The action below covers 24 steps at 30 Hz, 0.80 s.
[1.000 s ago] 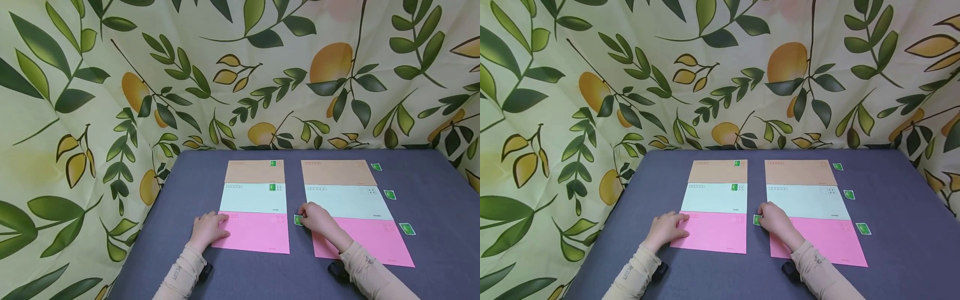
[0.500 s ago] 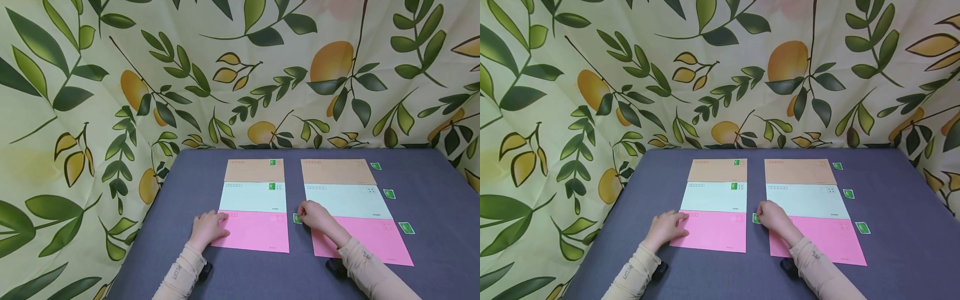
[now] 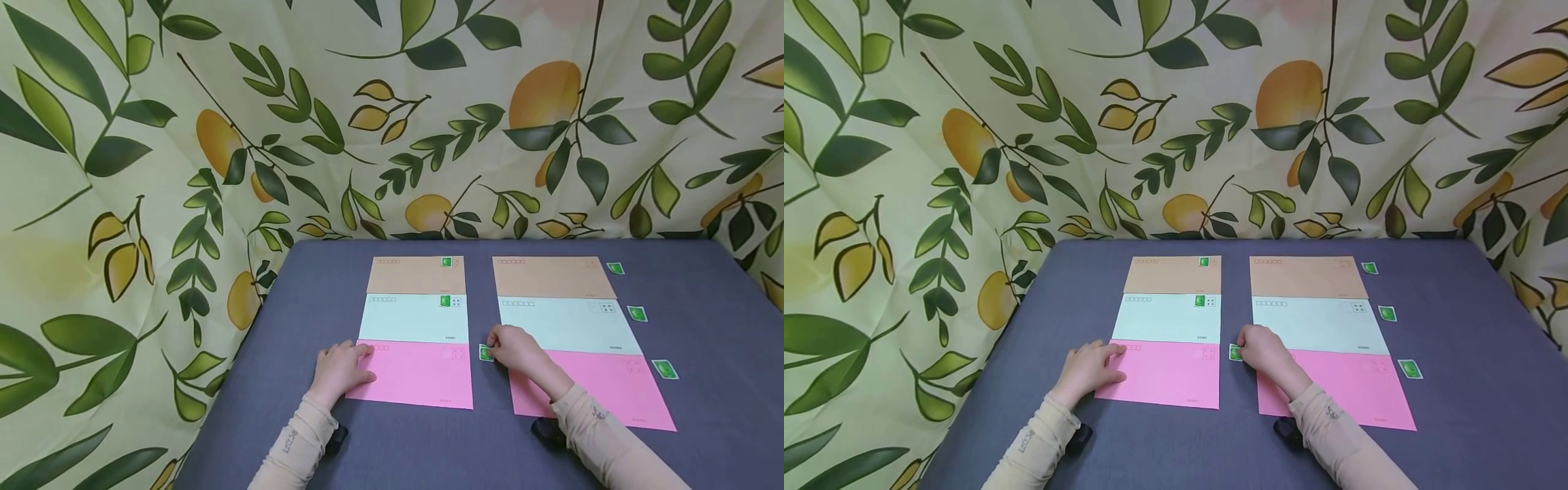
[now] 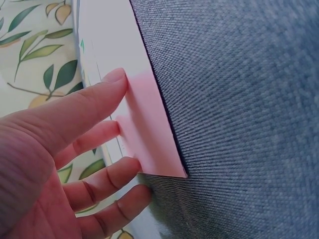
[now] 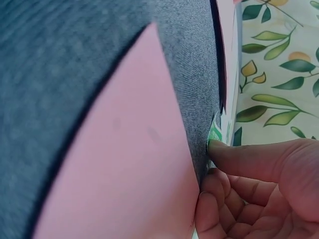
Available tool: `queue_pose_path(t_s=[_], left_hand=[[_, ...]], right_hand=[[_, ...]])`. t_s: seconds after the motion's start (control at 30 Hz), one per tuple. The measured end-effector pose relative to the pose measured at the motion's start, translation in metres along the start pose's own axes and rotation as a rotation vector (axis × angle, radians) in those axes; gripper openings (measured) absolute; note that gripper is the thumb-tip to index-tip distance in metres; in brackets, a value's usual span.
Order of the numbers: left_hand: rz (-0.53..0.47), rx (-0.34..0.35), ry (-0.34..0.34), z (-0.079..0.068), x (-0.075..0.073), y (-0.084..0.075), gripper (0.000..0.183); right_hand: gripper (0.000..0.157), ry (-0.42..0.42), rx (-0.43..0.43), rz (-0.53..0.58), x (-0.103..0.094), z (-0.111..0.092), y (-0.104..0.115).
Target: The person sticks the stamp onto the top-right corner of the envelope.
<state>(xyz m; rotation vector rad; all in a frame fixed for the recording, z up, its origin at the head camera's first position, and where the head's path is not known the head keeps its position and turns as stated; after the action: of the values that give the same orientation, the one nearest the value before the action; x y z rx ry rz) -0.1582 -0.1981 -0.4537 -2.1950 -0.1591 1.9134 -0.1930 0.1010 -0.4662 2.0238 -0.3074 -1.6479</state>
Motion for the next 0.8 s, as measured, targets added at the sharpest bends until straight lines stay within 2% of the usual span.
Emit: queue_pose_path(t_s=[0.23, 0.47, 0.63, 0.8], left_hand=[[-0.003, 0.002, 0.006, 0.0, 0.0, 0.002, 0.049], [-0.005, 0.01, 0.001, 0.001, 0.001, 0.002, 0.048], [-0.004, 0.006, 0.002, 0.001, 0.002, 0.003, 0.049], [-0.009, 0.0, 0.004, 0.001, 0.002, 0.003, 0.05]], right_hand=[[0.004, -0.028, -0.023, 0.036, 0.0, 0.001, 0.001], [0.003, -0.022, -0.058, 0.072, -0.006, 0.001, 0.006], [0.007, 0.033, -0.075, 0.182, -0.011, 0.003, 0.011], [0.01, 0.1, -0.087, 0.289, -0.005, 0.007, 0.019]])
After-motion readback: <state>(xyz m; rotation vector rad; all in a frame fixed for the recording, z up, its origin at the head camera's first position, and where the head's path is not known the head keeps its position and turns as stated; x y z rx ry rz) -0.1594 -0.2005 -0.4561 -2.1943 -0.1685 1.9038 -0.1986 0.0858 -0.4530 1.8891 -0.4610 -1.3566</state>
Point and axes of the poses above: each hand's wrist, its own z-axis towards the middle knuckle, its own x-axis out of the palm, y = z × x, the point moved 4 cm from there along z, towards the middle knuckle, and after that the axes turned 2 degrees about -z, right-handed, at the moved point
